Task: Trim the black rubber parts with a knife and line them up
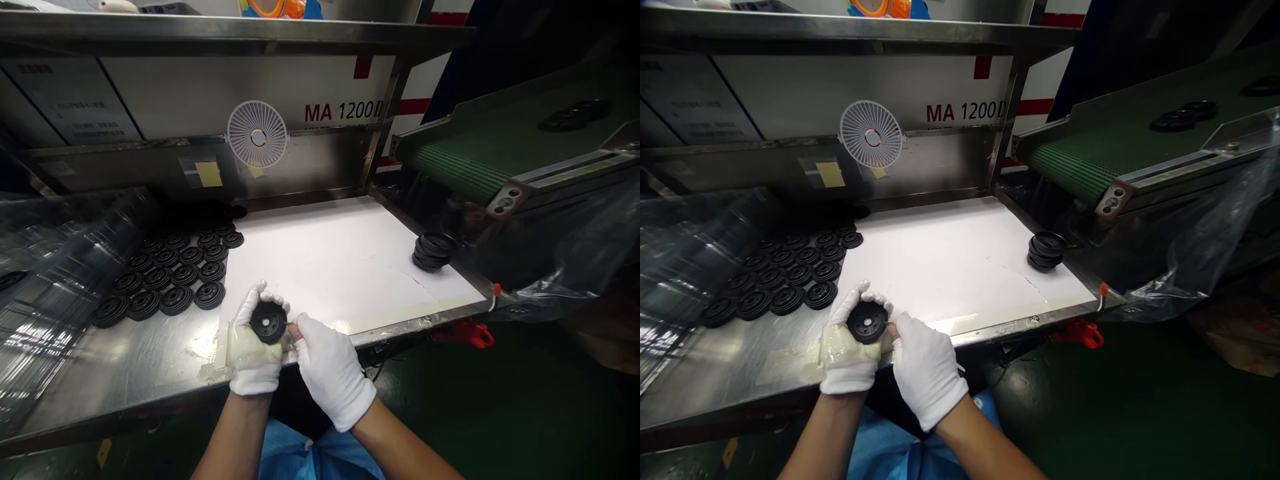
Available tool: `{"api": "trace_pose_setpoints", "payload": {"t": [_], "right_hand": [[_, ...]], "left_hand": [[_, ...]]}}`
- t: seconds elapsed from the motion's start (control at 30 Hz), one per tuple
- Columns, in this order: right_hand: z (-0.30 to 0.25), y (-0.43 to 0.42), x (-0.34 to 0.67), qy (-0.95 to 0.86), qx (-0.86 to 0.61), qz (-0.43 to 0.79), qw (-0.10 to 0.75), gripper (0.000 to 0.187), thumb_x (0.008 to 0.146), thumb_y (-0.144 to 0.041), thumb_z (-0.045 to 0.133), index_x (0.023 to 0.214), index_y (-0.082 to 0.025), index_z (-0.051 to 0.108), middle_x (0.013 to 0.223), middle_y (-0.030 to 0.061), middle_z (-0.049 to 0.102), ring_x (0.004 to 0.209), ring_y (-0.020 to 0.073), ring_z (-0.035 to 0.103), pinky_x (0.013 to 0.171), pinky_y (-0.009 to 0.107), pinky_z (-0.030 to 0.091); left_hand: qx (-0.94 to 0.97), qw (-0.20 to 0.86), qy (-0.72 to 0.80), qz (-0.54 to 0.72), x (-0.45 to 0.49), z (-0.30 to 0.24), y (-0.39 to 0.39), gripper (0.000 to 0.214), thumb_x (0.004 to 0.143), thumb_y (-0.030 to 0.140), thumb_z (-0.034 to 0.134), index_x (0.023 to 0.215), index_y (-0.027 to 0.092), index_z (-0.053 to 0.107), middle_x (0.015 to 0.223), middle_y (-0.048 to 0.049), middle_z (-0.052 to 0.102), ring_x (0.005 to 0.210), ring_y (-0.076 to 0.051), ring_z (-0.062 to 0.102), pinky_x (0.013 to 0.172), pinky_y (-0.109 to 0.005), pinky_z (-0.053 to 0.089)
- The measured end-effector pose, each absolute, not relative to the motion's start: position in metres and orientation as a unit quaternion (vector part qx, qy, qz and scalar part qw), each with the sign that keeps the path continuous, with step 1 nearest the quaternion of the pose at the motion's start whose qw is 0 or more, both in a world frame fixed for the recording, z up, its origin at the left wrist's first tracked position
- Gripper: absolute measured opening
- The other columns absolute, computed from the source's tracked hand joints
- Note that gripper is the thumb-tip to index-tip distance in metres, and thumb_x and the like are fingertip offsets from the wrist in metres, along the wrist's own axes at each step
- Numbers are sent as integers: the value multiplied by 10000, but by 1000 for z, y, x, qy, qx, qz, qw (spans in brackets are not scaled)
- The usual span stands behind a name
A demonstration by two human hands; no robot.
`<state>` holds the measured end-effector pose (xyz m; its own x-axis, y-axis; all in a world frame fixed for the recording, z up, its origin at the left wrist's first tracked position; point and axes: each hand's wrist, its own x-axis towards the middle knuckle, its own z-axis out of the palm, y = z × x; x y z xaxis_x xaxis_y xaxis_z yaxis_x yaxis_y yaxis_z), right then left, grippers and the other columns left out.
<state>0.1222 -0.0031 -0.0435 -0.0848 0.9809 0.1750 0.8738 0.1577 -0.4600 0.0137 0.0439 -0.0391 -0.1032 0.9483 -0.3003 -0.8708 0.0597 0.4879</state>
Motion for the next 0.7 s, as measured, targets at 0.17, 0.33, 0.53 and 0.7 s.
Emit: {"api": "trace_pose_setpoints", "payload": {"t": [0.17,0.33,0.53,0.7], "right_hand": [[-45,-11,110,-727,-639,117,222,221,949,-312,388,807,-235,538,688,-28,611,599,135,534,540,279,213],[-43,-10,111,-731,-630,118,234,211,944,-291,405,781,-230,524,704,-30,611,622,133,537,553,271,234],[-45,-7,118,-718,-648,107,231,186,946,-291,397,857,-232,550,732,-20,629,622,137,547,560,271,249],[-45,-13,106,-722,-643,115,231,199,937,-291,404,801,-232,537,703,-24,619,609,135,545,548,280,232]], "left_hand": [[72,634,317,702,16,-38,47,211,703,214,678,908,173,649,691,0,597,682,-132,606,694,-305,532],[95,687,309,651,10,-32,40,375,727,235,616,1095,163,621,955,-113,650,888,-233,625,744,-383,533],[76,721,278,631,4,-35,41,303,735,172,572,1027,121,637,748,-57,605,699,-166,591,671,-336,528],[81,648,295,697,12,-43,50,230,730,126,614,955,162,650,698,-5,586,679,-126,585,691,-291,525]]}}
